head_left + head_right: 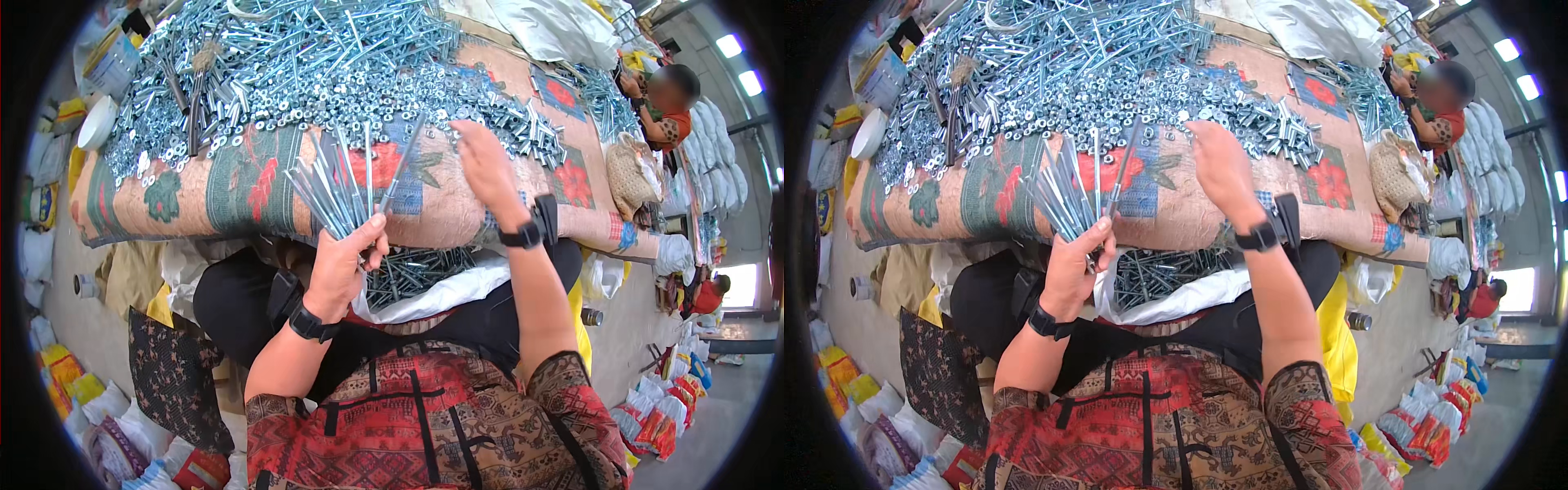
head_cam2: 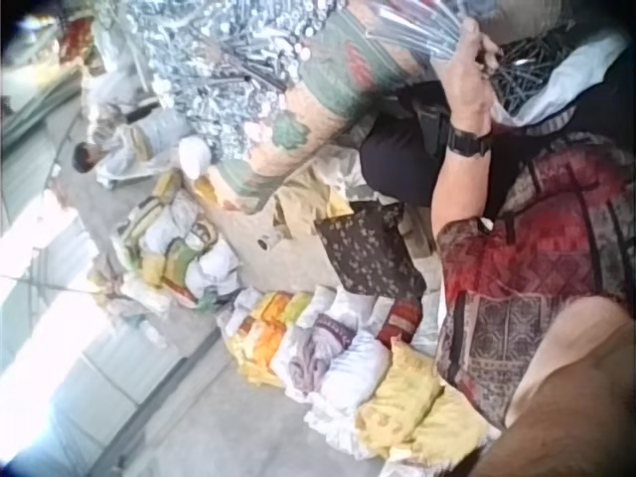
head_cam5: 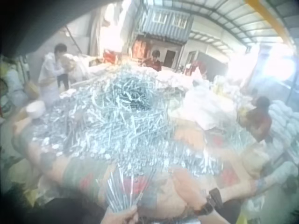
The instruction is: Sorting and assembling metal pins with washers on a work table.
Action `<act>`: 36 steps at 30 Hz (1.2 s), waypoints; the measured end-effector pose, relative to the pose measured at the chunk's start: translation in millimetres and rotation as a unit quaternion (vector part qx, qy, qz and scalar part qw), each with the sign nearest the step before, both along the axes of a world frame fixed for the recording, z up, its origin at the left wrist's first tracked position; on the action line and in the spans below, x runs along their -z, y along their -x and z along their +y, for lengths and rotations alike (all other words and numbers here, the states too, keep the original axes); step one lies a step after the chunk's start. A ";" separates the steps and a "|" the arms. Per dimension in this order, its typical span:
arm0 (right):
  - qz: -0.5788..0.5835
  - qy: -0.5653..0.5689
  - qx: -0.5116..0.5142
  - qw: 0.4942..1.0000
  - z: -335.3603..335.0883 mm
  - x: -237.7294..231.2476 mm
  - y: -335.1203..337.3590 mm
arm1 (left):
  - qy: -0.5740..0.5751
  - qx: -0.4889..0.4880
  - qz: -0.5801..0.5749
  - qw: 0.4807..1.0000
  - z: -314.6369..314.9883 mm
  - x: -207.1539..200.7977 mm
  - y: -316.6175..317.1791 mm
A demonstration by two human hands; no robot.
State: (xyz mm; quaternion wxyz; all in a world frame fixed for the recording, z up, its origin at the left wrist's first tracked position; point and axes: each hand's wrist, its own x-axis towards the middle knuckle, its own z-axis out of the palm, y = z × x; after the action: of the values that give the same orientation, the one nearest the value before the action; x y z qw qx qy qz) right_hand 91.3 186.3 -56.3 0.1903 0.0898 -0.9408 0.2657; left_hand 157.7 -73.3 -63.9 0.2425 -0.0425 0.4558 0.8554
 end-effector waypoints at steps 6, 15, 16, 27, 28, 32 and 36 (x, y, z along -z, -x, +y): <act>0.036 -0.194 -0.038 0.980 -28.9 10.8 25.9 | 0.004 -0.021 -0.029 0.999 -1.1 5.5 2.0; 0.017 0.004 -0.044 0.999 7.3 -4.4 -30.2 | 0.003 -0.013 -0.050 0.999 -0.3 9.1 3.0; 0.011 0.073 0.018 0.997 14.8 -6.5 -31.4 | 0.011 -0.010 -0.046 0.999 0.0 9.7 3.0; 0.011 -0.071 0.089 0.993 -9.8 10.5 -22.6 | 0.050 -0.006 -0.047 0.998 3.9 12.7 2.5; -0.012 -0.064 0.103 0.992 -5.9 10.2 -21.6 | 0.050 -0.003 -0.046 0.998 3.5 12.9 2.7; -0.090 -0.001 0.123 0.988 23.7 2.7 -22.2 | 0.048 0.003 -0.047 0.998 2.1 10.1 1.8; -0.155 0.087 0.135 0.975 43.9 1.5 -24.1 | 0.055 0.013 -0.044 0.997 1.6 9.6 1.7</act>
State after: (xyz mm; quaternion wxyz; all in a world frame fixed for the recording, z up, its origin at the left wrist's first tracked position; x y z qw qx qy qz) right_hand 115.4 230.2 -57.9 0.0836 -0.0974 -0.9355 0.3291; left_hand 156.0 -71.7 -73.6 0.2708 -0.0868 0.4916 0.8231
